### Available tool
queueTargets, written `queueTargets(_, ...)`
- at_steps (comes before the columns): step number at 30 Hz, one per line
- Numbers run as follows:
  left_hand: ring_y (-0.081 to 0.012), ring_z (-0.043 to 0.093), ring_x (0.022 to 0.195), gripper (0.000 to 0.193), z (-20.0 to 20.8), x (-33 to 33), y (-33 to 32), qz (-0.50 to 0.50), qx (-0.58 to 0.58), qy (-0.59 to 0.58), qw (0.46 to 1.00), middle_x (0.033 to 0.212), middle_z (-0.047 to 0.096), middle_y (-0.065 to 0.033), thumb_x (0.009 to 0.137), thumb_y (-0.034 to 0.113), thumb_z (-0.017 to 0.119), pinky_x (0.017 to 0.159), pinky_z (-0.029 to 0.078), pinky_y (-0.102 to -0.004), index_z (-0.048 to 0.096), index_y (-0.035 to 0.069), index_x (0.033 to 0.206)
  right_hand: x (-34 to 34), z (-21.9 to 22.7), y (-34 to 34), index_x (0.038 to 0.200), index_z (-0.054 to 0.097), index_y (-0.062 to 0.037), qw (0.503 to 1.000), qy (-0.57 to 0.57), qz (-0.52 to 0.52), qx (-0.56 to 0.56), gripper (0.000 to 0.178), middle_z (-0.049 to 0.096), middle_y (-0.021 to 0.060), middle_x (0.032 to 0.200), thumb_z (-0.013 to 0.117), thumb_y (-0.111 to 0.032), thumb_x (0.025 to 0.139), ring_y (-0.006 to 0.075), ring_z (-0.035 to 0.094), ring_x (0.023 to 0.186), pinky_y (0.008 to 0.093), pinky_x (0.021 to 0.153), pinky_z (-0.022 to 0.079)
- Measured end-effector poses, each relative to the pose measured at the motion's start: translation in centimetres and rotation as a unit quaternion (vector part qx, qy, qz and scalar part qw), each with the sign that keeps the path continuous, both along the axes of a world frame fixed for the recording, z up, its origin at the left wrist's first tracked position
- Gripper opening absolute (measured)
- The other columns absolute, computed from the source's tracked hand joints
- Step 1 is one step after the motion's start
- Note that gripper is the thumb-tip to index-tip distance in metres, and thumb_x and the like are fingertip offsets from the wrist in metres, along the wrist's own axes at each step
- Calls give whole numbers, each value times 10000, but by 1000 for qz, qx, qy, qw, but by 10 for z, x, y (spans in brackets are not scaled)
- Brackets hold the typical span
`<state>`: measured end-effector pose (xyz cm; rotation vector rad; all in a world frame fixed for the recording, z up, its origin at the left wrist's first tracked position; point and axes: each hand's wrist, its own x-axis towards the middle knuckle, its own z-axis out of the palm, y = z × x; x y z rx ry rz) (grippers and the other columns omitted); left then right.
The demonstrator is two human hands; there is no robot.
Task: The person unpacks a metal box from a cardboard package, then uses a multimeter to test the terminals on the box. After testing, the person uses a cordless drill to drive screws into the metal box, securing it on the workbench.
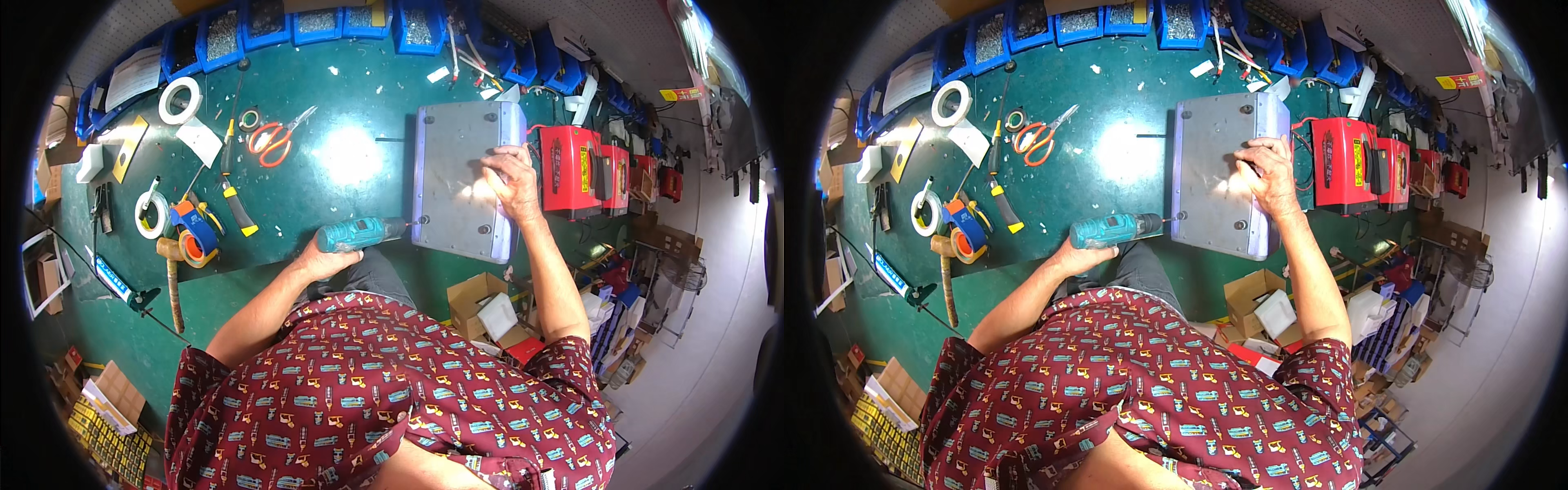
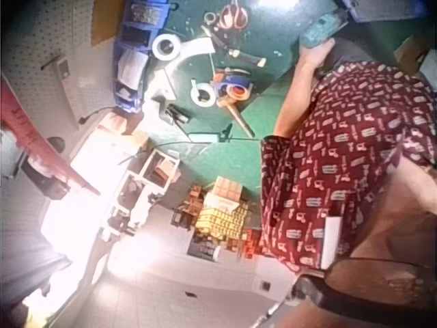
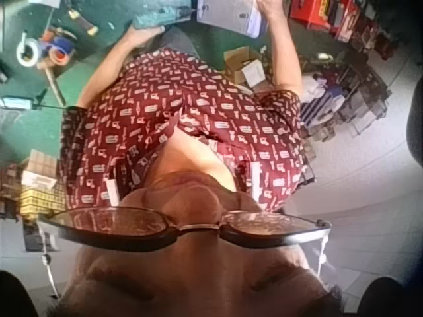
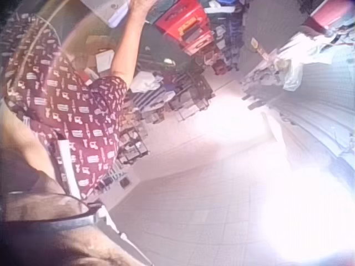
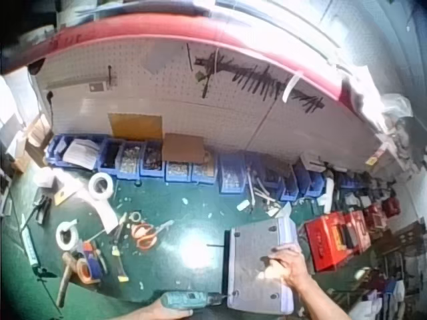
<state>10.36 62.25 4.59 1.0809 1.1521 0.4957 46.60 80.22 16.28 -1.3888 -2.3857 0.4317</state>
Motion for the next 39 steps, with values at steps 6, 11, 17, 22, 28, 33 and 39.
queueTargets(6,-150,652,924,334,2,2,-4,25,20,-22,999,996,713,-40,829,108,792,850,540,-341,693,51,1144,-1,-1,-1,974,783,-124,1000,-6,0,-2,179,747,19,1000,776,-146,796,237,613,1155,576,1194,232)
queueTargets(11,-158,655,922,323,10,-10,3,42,-42,-85,995,1044,720,-39,846,118,786,864,541,-344,696,53,1149,1,-2,0,978,785,-135,1000,-3,-2,-8,179,744,15,1008,783,-174,803,223,608,1151,580,1197,207)
queueTargets(17,-143,645,836,328,26,7,32,127,-165,-200,957,981,694,-51,878,119,754,769,542,-309,672,9,1176,0,-3,-1,979,793,-143,1000,-5,2,-20,197,754,10,987,809,-179,786,227,606,1157,563,1201,186)
queueTargets(22,-139,631,779,292,42,37,61,144,-190,-274,932,936,670,-34,891,145,753,726,542,-301,674,22,1143,-5,-3,-1,984,793,-153,1000,0,12,-26,191,750,-11,999,811,-196,799,204,601,1161,556,1200,170)
queueTargets(28,-132,634,778,269,52,50,73,129,-186,-322,919,913,663,-27,906,162,756,716,547,-293,664,32,1123,-7,-1,-1,986,798,-141,999,-4,24,-30,198,754,-10,986,808,-212,802,209,595,1167,556,1195,166)
queueTargets(33,-144,633,772,305,49,52,76,115,-185,-327,920,912,656,-38,892,180,761,736,554,-320,656,34,1139,-6,1,-1,987,801,-143,999,-1,28,-36,200,757,-10,995,803,-220,802,212,587,1171,548,1190,164)
queueTargets(39,-152,635,783,323,53,46,76,112,-251,-323,906,869,645,-51,903,199,748,748,550,-321,655,22,1157,-10,4,-1,949,793,-152,998,-8,33,-50,186,740,-18,950,785,-240,785,196,589,1137,547,1183,174)
